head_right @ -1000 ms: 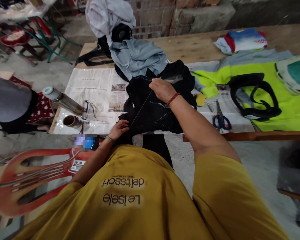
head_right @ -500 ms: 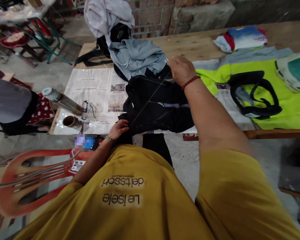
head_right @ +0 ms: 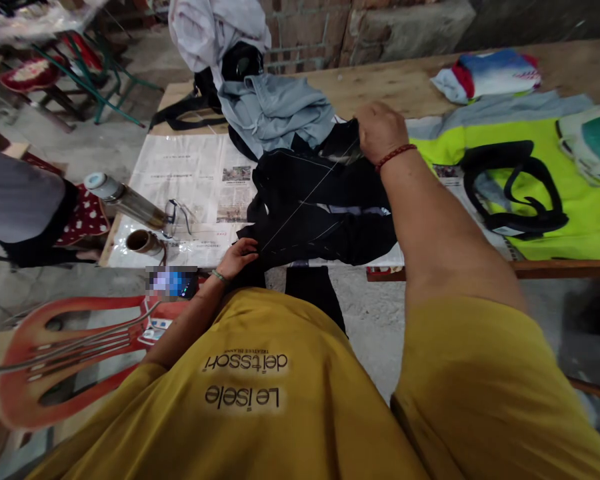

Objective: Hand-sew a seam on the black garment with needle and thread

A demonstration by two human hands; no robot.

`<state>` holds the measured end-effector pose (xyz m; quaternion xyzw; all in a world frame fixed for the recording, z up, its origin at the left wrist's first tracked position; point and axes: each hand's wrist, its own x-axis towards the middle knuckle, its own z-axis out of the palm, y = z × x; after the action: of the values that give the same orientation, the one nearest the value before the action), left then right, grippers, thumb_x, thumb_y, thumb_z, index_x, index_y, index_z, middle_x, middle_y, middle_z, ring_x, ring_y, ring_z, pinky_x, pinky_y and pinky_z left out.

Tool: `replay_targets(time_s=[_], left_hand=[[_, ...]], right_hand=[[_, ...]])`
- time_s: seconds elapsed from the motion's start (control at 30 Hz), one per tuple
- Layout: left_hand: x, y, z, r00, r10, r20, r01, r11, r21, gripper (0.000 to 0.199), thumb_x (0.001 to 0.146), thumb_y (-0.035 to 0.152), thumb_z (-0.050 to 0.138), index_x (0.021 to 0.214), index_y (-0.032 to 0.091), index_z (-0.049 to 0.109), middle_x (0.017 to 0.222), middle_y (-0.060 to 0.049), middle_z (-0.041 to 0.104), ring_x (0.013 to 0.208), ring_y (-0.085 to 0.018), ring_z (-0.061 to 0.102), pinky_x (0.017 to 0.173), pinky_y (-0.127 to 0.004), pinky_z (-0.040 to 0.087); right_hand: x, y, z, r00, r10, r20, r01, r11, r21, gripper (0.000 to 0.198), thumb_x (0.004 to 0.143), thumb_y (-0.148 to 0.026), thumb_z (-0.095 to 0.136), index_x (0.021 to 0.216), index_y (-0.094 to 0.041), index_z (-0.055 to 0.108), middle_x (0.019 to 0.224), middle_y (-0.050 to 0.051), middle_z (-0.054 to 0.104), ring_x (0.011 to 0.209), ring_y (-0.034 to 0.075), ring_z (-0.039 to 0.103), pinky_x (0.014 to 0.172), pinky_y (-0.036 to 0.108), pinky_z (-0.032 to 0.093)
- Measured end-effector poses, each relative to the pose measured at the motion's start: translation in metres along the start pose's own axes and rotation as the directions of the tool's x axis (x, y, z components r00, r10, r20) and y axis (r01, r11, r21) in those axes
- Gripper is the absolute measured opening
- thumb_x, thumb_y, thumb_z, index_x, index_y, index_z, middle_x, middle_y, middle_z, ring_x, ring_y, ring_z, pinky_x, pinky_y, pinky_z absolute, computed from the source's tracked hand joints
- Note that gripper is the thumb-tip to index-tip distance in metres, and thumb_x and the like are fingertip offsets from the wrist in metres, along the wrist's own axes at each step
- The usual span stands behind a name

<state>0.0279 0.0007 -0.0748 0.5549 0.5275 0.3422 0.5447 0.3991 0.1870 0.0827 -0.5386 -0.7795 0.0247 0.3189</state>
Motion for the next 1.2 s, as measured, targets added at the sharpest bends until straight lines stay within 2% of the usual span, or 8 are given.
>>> replay_targets(time_s=[0.1, 0.2, 0.33, 0.47, 0.57, 0.83, 1.07, 1.2], left_hand=[[0.0, -0.001, 0.0, 1.0, -0.001, -0.011, 0.001, 1.0, -0.006, 0.037, 0.065, 0.023, 0.068, 0.1, 0.017, 0.058, 0.078, 0.002, 0.059, 0.072, -0.011, 0.054, 0.07, -0.024, 0.042], [-0.001, -0.001, 0.001, 1.0, -0.007, -0.016, 0.007, 1.0, -0.009, 0.036, 0.066, 0.022, 0.067, 0.101, 0.018, 0.058, 0.079, 0.002, 0.06, 0.071, -0.011, 0.054, 0.068, -0.024, 0.043], [-0.001, -0.001, 0.002, 1.0, 0.001, -0.029, -0.001, 1.0, -0.02, 0.036, 0.067, 0.021, 0.066, 0.102, 0.018, 0.058, 0.08, 0.002, 0.061, 0.074, -0.012, 0.057, 0.071, -0.025, 0.044], [-0.005, 0.003, 0.003, 1.0, 0.004, -0.027, -0.004, 1.0, 0.008, 0.037, 0.067, 0.022, 0.067, 0.102, 0.018, 0.058, 0.084, 0.0, 0.062, 0.077, -0.013, 0.058, 0.075, -0.027, 0.046], [-0.013, 0.008, -0.001, 0.999, 0.046, -0.004, -0.045, 0.989, 0.142, 0.043, 0.066, 0.025, 0.071, 0.107, 0.019, 0.06, 0.089, -0.001, 0.064, 0.083, -0.015, 0.059, 0.08, -0.028, 0.046], [-0.021, 0.018, -0.019, 0.997, 0.08, 0.024, -0.083, 0.935, 0.345, 0.016, 0.063, 0.019, 0.071, 0.079, 0.022, 0.07, 0.081, -0.001, 0.068, 0.08, -0.019, 0.062, 0.078, -0.029, 0.048], [0.015, 0.048, -0.025, 0.955, 0.112, -0.274, -0.161, 0.974, -0.161, 0.023, 0.069, 0.033, 0.068, 0.084, 0.017, 0.062, 0.075, 0.001, 0.062, 0.073, -0.013, 0.058, 0.07, -0.026, 0.049], [0.032, 0.05, -0.016, 0.909, 0.183, -0.376, -0.268, 0.945, -0.19, 0.023, 0.076, 0.035, 0.062, 0.091, 0.017, 0.06, 0.084, -0.001, 0.063, 0.082, -0.015, 0.059, 0.075, -0.027, 0.05]], right_hand=[[-0.024, -0.017, 0.023, 0.974, 0.225, -0.002, -0.225, 0.974, 0.041, 0.032, 0.09, -0.011, 0.043, 0.119, -0.009, 0.055, 0.085, 0.005, 0.067, 0.077, 0.01, 0.062, 0.084, 0.029, 0.047], [-0.072, -0.04, 0.046, 0.958, 0.178, 0.223, -0.22, 0.959, 0.178, 0.03, 0.089, -0.014, 0.043, 0.116, -0.01, 0.056, 0.072, 0.001, 0.065, 0.055, 0.007, 0.055, 0.067, 0.024, 0.045], [-0.15, -0.07, 0.057, 0.941, -0.046, 0.334, -0.002, 0.99, 0.141, 0.017, 0.086, -0.027, 0.049, 0.086, -0.018, 0.064, 0.084, 0.004, 0.064, 0.072, 0.016, 0.06, 0.072, 0.031, 0.048], [-0.209, -0.09, 0.052, 0.927, -0.035, 0.373, 0.075, 0.993, -0.094, 0.033, 0.076, -0.039, 0.064, 0.098, -0.014, 0.063, 0.095, 0.012, 0.061, 0.089, 0.026, 0.057, 0.08, 0.039, 0.046], [-0.231, -0.085, 0.05, 0.926, 0.034, 0.375, 0.049, 0.977, -0.209, 0.024, 0.076, -0.025, 0.057, 0.096, -0.013, 0.064, 0.093, 0.014, 0.061, 0.09, 0.028, 0.057, 0.082, 0.041, 0.044], [-0.212, -0.047, 0.038, 0.941, 0.254, 0.225, -0.274, 0.96, 0.063, 0.021, 0.077, -0.021, 0.052, 0.085, -0.022, 0.071, 0.091, 0.007, 0.068, 0.088, 0.023, 0.063, 0.081, 0.037, 0.05], [-0.154, -0.041, 0.016, 0.725, 0.558, 0.404, -0.689, 0.582, 0.433, 0.021, 0.075, -0.035, 0.062, 0.089, -0.021, 0.07, 0.071, 0.001, 0.068, 0.06, 0.015, 0.06, 0.058, 0.028, 0.048], [-0.145, -0.032, 0.025, 0.831, 0.491, 0.26, -0.546, 0.811, 0.212, 0.029, 0.078, -0.048, 0.062, 0.071, -0.019, 0.067, 0.064, 0.002, 0.064, 0.059, 0.015, 0.057, 0.057, 0.027, 0.043]])
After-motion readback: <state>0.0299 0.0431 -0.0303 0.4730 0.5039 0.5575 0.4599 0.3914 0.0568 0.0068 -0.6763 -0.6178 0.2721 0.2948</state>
